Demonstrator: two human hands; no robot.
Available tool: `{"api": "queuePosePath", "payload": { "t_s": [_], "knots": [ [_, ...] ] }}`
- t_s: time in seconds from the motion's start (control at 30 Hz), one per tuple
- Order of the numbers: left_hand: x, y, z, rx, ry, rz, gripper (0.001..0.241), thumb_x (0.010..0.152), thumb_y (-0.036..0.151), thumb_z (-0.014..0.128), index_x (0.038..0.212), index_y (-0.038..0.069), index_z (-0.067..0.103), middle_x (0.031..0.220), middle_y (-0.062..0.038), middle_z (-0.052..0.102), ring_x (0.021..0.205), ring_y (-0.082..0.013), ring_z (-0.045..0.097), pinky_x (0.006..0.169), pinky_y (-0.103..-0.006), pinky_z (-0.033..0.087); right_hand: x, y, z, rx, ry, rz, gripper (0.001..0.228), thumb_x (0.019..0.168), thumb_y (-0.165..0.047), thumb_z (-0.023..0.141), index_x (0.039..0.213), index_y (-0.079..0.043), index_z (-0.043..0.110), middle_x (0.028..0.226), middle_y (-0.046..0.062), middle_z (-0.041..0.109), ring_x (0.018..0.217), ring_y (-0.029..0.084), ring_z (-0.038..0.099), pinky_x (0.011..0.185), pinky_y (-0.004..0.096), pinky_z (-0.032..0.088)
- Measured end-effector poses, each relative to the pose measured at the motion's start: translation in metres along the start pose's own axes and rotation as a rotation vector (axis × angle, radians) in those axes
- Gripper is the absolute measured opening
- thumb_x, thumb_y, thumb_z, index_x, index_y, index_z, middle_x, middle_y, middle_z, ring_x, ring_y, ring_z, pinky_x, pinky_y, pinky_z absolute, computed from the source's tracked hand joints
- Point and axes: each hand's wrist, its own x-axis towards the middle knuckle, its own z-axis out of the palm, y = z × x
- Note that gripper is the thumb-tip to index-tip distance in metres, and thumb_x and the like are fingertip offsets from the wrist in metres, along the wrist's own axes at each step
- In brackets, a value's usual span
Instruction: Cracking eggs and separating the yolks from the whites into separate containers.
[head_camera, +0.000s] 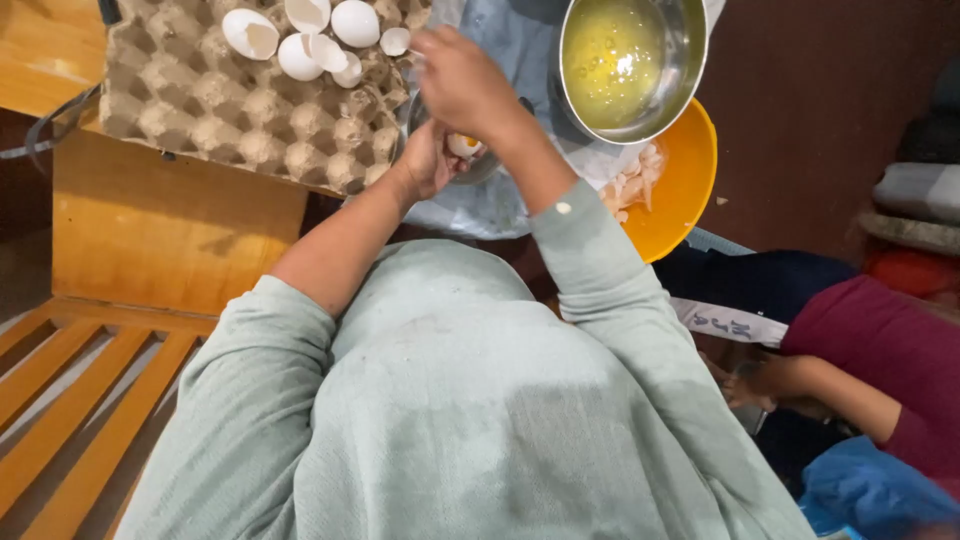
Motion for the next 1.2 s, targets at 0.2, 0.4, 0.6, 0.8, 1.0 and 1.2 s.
{"api": "queuePosePath", "payload": {
  "t_s": [0.2,0.4,0.6,0.8,1.0,1.2],
  "knots": [
    [0.01,-0.009,-0.01,0.029,0.033,0.043,0.018,0.083,0.028,0.055,0.092,0.017,0.067,0.08,-0.002,0.072,0.074,-0.0158,0.07,0.052,-0.0242,0.036,0.029,-0.006,0.016,0.01,0.111,-0.201,0.046,0.105,-0.025,0.063,0.149,-0.016,0.053,0.15,0.014,0.055,0.134,0.037,0.054,0.108,0.047,0.046],
    [0.005,0.001,-0.016,0.162,0.015,0.046,0.026,0.094,0.024,0.048,0.118,0.025,0.058,0.096,-0.002,0.066,0.071,-0.0096,0.062,0.045,-0.0192,0.038,-0.065,0.059,0.02,0.631,0.405,0.359,0.032,0.101,-0.035,0.057,0.123,-0.018,0.072,0.09,-0.003,0.069,0.065,0.007,0.059,0.065,0.023,0.052],
    [-0.006,0.012,-0.012,0.327,-0.021,0.114,0.03,0.089,0.022,0.052,0.119,0.021,0.055,0.105,-0.004,0.064,0.08,-0.0142,0.062,0.058,-0.0258,0.045,-0.09,0.077,0.072,1.598,0.313,0.814,0.029,0.102,-0.032,0.056,0.11,-0.008,0.07,0.101,0.016,0.076,0.086,0.028,0.072,0.065,0.043,0.059],
    [-0.025,0.026,0.008,0.495,-0.008,0.115,0.027,0.093,0.019,0.051,0.12,0.018,0.057,0.113,-0.006,0.067,0.093,-0.0148,0.067,0.065,-0.0265,0.056,-0.083,0.102,0.103,1.945,0.239,0.74,0.037,0.103,-0.038,0.051,0.105,-0.005,0.067,0.088,0.015,0.073,0.09,0.039,0.073,0.079,0.055,0.064],
    [-0.042,0.033,0.029,0.59,0.026,0.132,0.025,0.095,0.019,0.055,0.12,0.019,0.059,0.11,-0.001,0.067,0.085,-0.0072,0.063,0.059,-0.019,0.047,-0.081,0.084,0.08,1.908,0.237,0.835,0.041,0.103,-0.039,0.048,0.11,-0.002,0.063,0.101,0.025,0.072,0.09,0.045,0.071,0.073,0.062,0.064],
    [-0.054,0.04,0.044,0.689,0.074,0.123,0.032,0.093,0.023,0.055,0.125,0.021,0.06,0.12,0.004,0.067,0.093,-0.0046,0.063,0.066,-0.0191,0.048,-0.083,0.085,0.077,1.887,0.251,0.799,0.038,0.104,-0.036,0.049,0.106,-0.003,0.067,0.096,0.022,0.074,0.088,0.041,0.073,0.075,0.057,0.065]
  ]
}}
